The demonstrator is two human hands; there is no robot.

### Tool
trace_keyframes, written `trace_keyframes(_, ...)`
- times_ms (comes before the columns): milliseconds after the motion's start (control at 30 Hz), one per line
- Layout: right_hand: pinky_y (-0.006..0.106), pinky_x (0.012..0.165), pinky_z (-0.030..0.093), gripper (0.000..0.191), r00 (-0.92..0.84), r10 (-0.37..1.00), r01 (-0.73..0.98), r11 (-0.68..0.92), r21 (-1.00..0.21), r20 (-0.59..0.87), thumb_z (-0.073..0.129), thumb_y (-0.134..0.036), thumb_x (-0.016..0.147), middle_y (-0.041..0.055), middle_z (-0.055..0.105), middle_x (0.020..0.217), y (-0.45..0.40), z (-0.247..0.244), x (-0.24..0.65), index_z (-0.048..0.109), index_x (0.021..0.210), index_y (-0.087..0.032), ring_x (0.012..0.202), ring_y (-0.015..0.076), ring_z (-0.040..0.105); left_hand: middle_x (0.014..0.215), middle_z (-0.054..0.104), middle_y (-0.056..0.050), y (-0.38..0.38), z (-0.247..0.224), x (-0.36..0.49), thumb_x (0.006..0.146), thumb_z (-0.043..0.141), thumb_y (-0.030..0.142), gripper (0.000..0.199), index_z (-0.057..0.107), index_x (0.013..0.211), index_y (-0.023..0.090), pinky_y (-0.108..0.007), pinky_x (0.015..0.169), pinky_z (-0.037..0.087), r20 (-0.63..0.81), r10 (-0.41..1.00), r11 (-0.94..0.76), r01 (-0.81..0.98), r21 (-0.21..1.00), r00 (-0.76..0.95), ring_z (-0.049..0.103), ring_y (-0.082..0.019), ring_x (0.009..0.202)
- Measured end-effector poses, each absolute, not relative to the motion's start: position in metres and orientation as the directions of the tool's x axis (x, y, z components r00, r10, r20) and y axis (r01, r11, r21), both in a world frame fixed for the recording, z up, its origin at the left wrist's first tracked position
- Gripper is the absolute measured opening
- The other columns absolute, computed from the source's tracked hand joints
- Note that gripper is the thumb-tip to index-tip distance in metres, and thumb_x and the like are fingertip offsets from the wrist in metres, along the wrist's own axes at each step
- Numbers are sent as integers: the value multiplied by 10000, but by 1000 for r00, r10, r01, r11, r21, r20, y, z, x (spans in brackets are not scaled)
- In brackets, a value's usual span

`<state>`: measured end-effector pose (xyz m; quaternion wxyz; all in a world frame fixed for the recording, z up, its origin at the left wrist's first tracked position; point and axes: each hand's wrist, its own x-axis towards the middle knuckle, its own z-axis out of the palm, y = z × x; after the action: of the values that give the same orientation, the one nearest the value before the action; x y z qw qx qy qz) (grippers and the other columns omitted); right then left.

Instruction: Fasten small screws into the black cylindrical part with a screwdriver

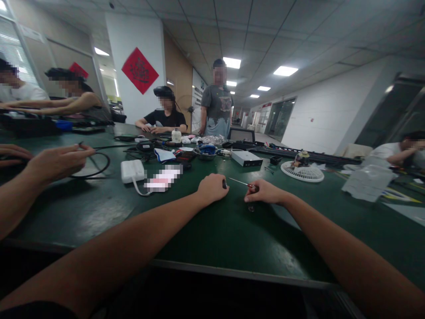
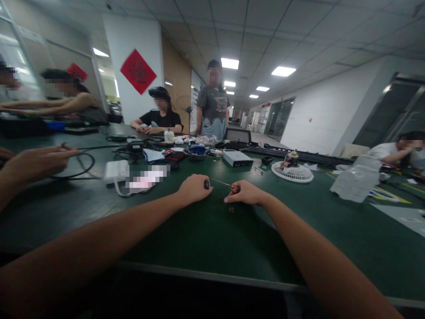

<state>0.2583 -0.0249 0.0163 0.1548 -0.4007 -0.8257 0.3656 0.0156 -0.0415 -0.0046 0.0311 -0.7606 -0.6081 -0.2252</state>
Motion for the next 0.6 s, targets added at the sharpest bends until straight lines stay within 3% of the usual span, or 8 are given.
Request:
trace_keyframes(133,273,621,462,401,-712,688,522,382,-763,-143,888,-368,599,19,694,806,-28,23,263,692,870,-146,680,152,609,955,734,-86,-42,-4,17,843,586,492,292,710,925,241,-365,751,566,365,921,-234,942,241,136,701,-276,878)
trace_keyframes(267,259,541,453,383,-725,662,549,388,-740,-191,873,-327,600,-2,681,749,-30,24,264,708,900,-157,613,141,594,953,733,-76,-41,-4,17,848,582,492,282,694,922,244,-362,760,561,355,925,-228,945,235,135,702,-268,883)
trace_keyframes(333,275,593,483,305,-726,674,520,408,-750,-137,871,-310,587,14,712,789,-29,20,261,660,756,-168,658,153,621,960,729,-77,-41,-4,17,849,578,498,287,682,926,242,-362,761,558,351,924,-241,944,226,152,701,-269,888)
trace_keyframes(433,315,711,511,340,-667,744,456,449,-768,39,869,-313,579,38,741,868,-26,13,254,557,624,-186,784,190,661,979,723,-86,-44,-4,20,858,567,489,284,658,952,237,-373,758,558,343,921,-264,943,205,183,699,-279,900)
trace_keyframes(600,343,738,505,292,-482,820,385,514,-767,308,843,-354,626,7,685,741,-26,8,240,670,766,-166,736,189,641,1035,704,-91,-52,-2,26,839,568,319,250,570,1071,225,-377,770,551,328,876,-420,894,154,355,691,-285,940)
